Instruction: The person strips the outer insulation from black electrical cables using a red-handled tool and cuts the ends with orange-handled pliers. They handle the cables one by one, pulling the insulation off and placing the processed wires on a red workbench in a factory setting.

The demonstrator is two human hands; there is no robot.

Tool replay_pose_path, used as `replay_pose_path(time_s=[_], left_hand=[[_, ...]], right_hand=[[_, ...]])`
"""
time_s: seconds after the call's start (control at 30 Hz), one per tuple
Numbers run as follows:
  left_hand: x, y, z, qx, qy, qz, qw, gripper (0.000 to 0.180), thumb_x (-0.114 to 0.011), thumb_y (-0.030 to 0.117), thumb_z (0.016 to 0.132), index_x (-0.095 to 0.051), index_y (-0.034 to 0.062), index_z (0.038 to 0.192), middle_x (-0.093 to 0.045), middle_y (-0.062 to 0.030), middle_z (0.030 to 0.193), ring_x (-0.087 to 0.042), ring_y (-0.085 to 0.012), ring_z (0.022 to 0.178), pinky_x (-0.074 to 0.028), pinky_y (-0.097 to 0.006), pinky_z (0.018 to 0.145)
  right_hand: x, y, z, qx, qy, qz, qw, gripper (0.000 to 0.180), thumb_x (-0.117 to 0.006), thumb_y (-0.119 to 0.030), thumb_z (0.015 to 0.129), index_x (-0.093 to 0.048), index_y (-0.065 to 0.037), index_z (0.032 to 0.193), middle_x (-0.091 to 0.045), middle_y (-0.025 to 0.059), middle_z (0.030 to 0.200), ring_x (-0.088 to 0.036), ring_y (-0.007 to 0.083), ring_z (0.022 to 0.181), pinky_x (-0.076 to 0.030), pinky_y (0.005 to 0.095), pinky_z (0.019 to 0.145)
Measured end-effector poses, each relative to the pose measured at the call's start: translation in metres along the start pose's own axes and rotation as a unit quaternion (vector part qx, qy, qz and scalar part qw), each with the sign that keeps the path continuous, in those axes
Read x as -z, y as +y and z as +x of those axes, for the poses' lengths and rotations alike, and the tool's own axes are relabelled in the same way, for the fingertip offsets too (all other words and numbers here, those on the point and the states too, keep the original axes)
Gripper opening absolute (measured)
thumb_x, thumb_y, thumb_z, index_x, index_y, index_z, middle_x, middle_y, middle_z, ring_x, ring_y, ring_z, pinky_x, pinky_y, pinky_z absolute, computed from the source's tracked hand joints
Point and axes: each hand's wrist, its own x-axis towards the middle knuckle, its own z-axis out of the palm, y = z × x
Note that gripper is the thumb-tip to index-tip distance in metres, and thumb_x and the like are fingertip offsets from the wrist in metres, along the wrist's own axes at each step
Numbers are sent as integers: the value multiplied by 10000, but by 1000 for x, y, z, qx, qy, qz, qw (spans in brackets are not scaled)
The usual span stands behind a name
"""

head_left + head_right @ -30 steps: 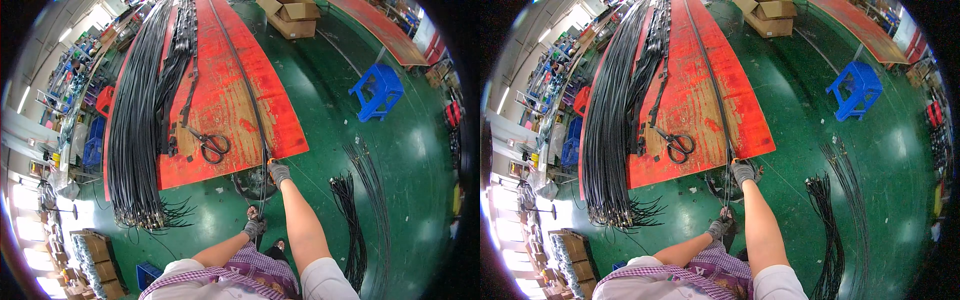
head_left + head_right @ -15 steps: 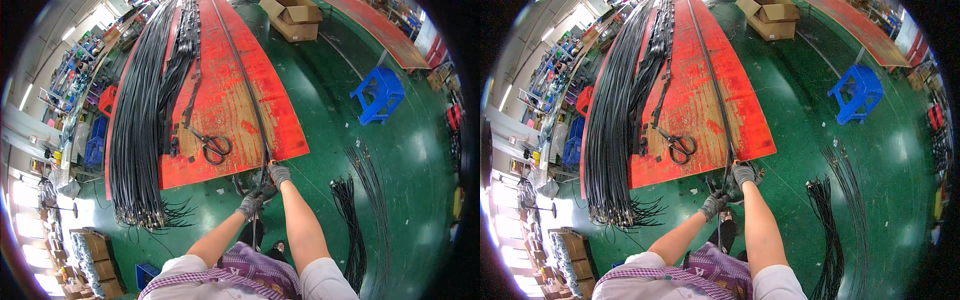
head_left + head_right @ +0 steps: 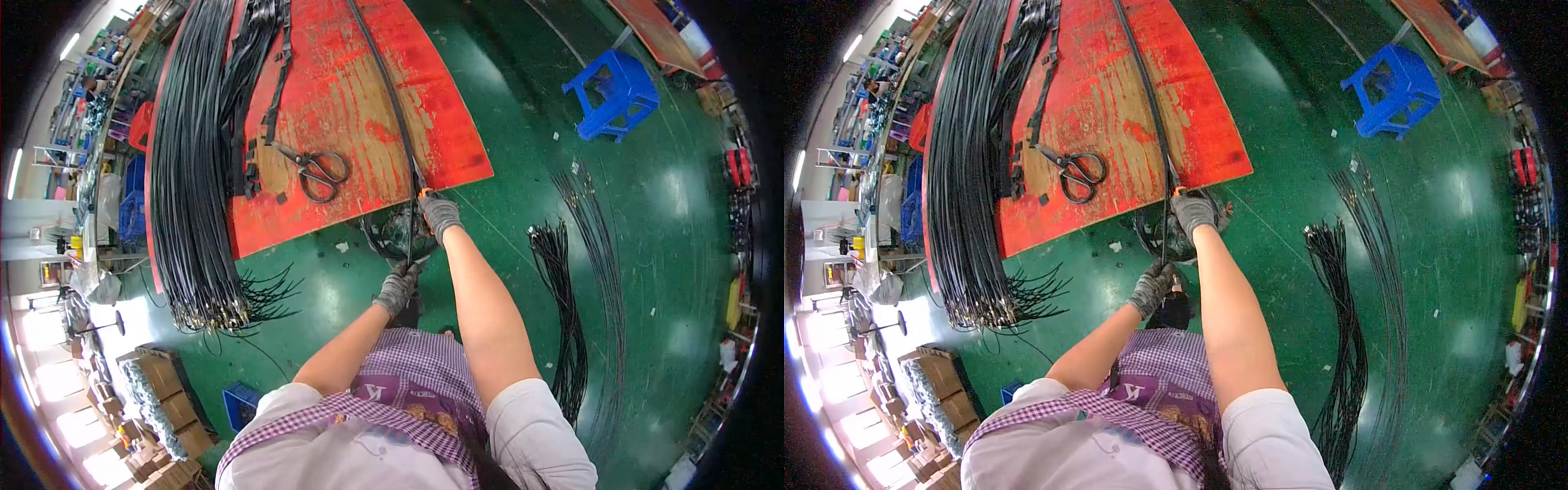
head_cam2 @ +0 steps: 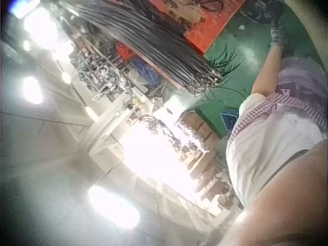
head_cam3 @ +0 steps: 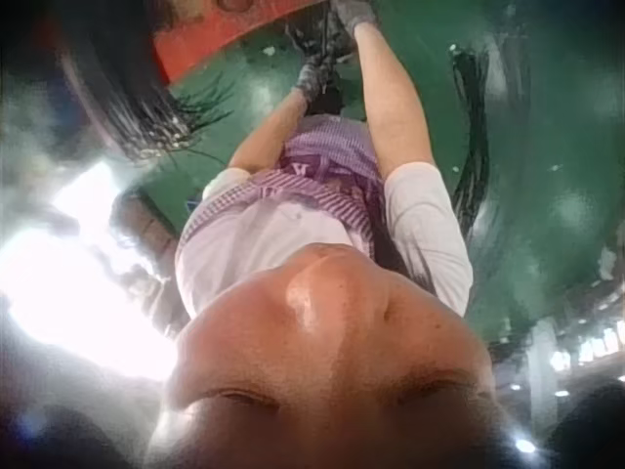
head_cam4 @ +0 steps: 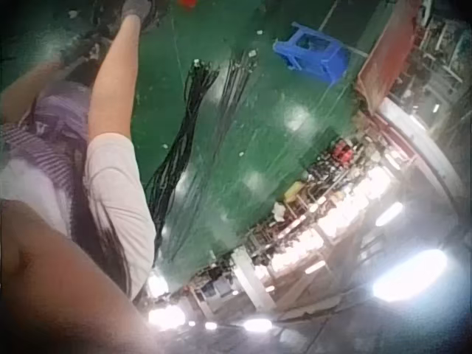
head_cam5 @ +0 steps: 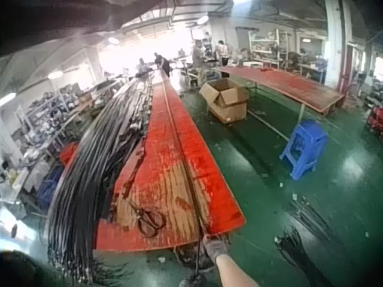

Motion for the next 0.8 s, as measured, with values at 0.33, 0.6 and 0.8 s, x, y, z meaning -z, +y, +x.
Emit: replay_pose_path(time_s=[0.33,0.6,0.8], left_hand=[[-19,63,21,-163,15,87,983,256,-510,164,810,-490,66,1046,-565,-25,836,-549,-121,647,-469,-266,559],[-11,71,5,-74,60,71,993,227,-508,127,801,-501,56,1017,-581,-52,869,-572,-150,689,-493,-296,601],[-9,91,11,-210,114,94,967,204,-527,117,791,-532,36,979,-575,-58,866,-546,-139,719,-448,-253,662]], right_hand=[[-9,9,15,-53,0,46,998,277,-516,-289,656,-527,-32,759,-531,139,693,-500,245,645,-388,357,635],[0,4,-1,-56,-11,92,994,516,-405,-493,731,-561,-30,893,-554,213,890,-513,328,883,-378,399,759],[-9,17,18,-59,2,104,993,273,-515,-309,687,-557,-41,720,-519,103,686,-464,191,608,-384,345,600]])
